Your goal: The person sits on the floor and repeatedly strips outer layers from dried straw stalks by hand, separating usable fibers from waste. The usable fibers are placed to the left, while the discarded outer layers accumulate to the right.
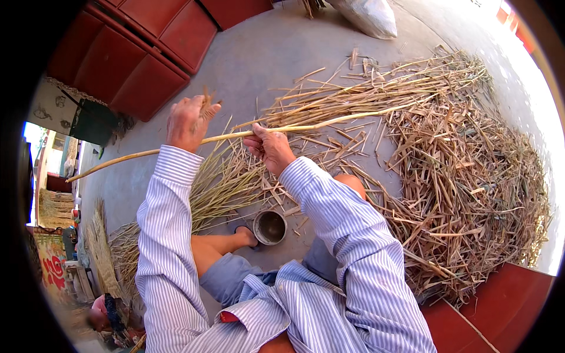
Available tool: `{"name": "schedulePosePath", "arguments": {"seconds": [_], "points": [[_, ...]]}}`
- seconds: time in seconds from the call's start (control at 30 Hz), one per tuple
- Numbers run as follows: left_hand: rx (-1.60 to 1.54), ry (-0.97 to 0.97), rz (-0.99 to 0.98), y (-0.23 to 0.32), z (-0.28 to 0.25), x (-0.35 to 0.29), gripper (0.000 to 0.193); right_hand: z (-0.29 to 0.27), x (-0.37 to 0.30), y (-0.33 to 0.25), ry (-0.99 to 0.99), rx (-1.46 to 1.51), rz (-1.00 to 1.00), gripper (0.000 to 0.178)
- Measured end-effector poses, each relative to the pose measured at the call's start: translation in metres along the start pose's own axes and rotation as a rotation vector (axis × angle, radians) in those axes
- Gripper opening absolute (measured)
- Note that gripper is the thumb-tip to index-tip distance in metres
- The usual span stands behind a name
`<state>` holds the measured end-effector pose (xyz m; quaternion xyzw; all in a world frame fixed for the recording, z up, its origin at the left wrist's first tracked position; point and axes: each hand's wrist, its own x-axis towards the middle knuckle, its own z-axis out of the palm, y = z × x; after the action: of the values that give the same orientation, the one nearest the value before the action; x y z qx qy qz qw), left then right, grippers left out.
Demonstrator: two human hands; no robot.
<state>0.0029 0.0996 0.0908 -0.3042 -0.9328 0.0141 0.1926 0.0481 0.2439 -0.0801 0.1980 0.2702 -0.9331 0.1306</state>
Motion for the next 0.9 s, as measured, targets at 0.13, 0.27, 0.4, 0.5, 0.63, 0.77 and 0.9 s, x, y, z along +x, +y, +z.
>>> {"name": "schedulePosePath", "arguments": {"seconds": [0.13, 0.27, 0.4, 0.5, 0.63, 0.77, 0.9], "points": [[0.023, -0.009, 0.298, 0.003, 0.05, -0.02, 0.029, 0.007, -0.004, 0.002, -0.069, 0.015, -0.042, 0.024], [-0.019, -0.093, 0.275, -0.016, 0.051, -0.041, 0.015, 0.005, -0.003, 0.004, 0.047, -0.001, -0.085, 0.023], [-0.026, -0.04, 0.104, -0.085, 0.012, -0.058, 0.015, -0.015, 0.005, -0.005, 0.134, 0.029, -0.18, 0.023], [0.023, -0.098, -0.026, -0.126, -0.005, -0.073, 0.016, -0.015, 0.0, -0.011, 0.132, -0.044, -0.201, 0.024], [-0.055, 0.014, 0.111, -0.098, 0.008, -0.081, 0.021, -0.005, -0.005, -0.011, 0.035, -0.113, -0.228, 0.024], [-0.139, 0.147, 0.107, -0.033, 0.042, -0.068, 0.023, -0.001, -0.008, -0.015, 0.041, -0.151, -0.204, 0.024], [-0.5, -0.086, -0.193, -0.048, 0.049, -0.06, 0.025, -0.002, -0.011, -0.019, -0.092, -0.15, -0.296, 0.024]]}}
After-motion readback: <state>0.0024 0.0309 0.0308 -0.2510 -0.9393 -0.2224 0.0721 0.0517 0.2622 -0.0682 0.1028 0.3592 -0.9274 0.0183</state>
